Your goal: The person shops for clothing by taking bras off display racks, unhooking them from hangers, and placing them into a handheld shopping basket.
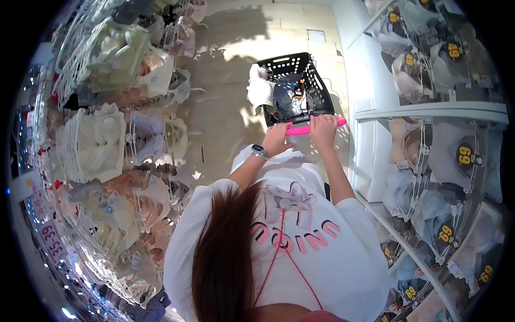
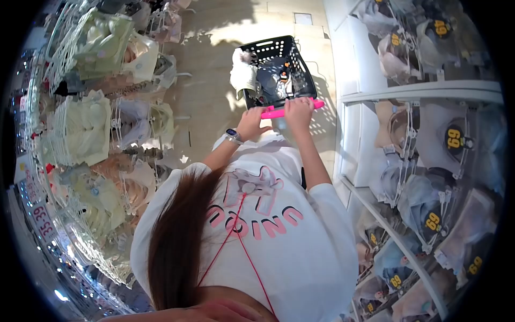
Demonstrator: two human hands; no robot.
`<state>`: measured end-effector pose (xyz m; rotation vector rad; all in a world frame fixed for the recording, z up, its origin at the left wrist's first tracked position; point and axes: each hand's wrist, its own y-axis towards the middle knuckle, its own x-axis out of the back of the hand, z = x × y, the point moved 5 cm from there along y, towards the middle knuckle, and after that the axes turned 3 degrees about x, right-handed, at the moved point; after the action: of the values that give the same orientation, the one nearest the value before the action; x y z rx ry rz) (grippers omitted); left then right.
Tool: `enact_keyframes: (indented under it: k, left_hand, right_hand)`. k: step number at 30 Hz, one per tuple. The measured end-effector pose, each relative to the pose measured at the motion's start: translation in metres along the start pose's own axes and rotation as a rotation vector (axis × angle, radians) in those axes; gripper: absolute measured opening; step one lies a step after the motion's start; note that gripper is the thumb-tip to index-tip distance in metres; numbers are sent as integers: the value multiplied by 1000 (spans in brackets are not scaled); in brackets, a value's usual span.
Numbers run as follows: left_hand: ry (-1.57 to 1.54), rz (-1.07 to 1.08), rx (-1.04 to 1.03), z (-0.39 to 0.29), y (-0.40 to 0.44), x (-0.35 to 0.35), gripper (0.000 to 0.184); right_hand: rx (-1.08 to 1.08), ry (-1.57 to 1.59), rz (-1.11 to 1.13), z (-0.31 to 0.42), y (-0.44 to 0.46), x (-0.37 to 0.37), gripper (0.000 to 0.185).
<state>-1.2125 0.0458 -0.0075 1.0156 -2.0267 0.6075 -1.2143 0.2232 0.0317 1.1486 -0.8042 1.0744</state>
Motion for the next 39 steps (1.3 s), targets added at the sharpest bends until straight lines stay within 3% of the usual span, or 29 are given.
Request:
enact_keyframes:
  k: [3,6,8,10,13,16,19,20,24,26,27,29,30,32,34,39]
  left_hand:
    - [-192,-4,-9,15,11,-26,51]
    - [-164,198,55,37,24,-27,40]
    - [-98,358,139,43,30,-30,32]
    - [-80,459,79,51,38,-40,33]
    - [-22,758,30,55,61,-40,42]
    - [-161,908,-170,110,77,-87,45]
    - [-399,1040,-80,131,111,-96,37]
    - [-130,1041,-99,131,129,-97,31]
    - [-41,965,72,188,190,-156,28]
    - [-3,865,-389,283,184,-307,34]
    - [-20,700,-317,301,196,-327,36]
    - [432,1303,-225,296,237,-370,35]
    - [335,1444,85,294,264,-356,35]
    - [482,1162,65,296,300,-344,32]
    - [607,1207,105,319,309,-380,37]
    - [736,990,-55,414,306,-478,37]
  right_hand:
    - [-15,24,18,0,-5,0,30]
    - [-20,32,-33,-1,0,0,31]
    - [-93,108,78,-4,3,2,31]
    - [-171,295,228,-8,7,4,29]
    - [-455,493,-120,-29,13,13,24]
    - [-411,-176,-146,-32,44,44,15]
    - [-562,-45,128,-60,28,-14,14]
    - [-596,-18,106,-59,35,-16,14]
    - [-574,21,181,-61,42,-15,15]
    - [-572,33,218,-66,47,-15,17]
    - [-596,51,246,-66,51,-12,18]
    - [-626,98,313,-68,55,-14,22]
    - [-638,89,324,-69,54,-15,22]
    - [-659,138,318,-75,51,-20,21]
    - [-679,167,323,-79,53,-20,25]
    - [-811,93,395,-80,32,-21,44]
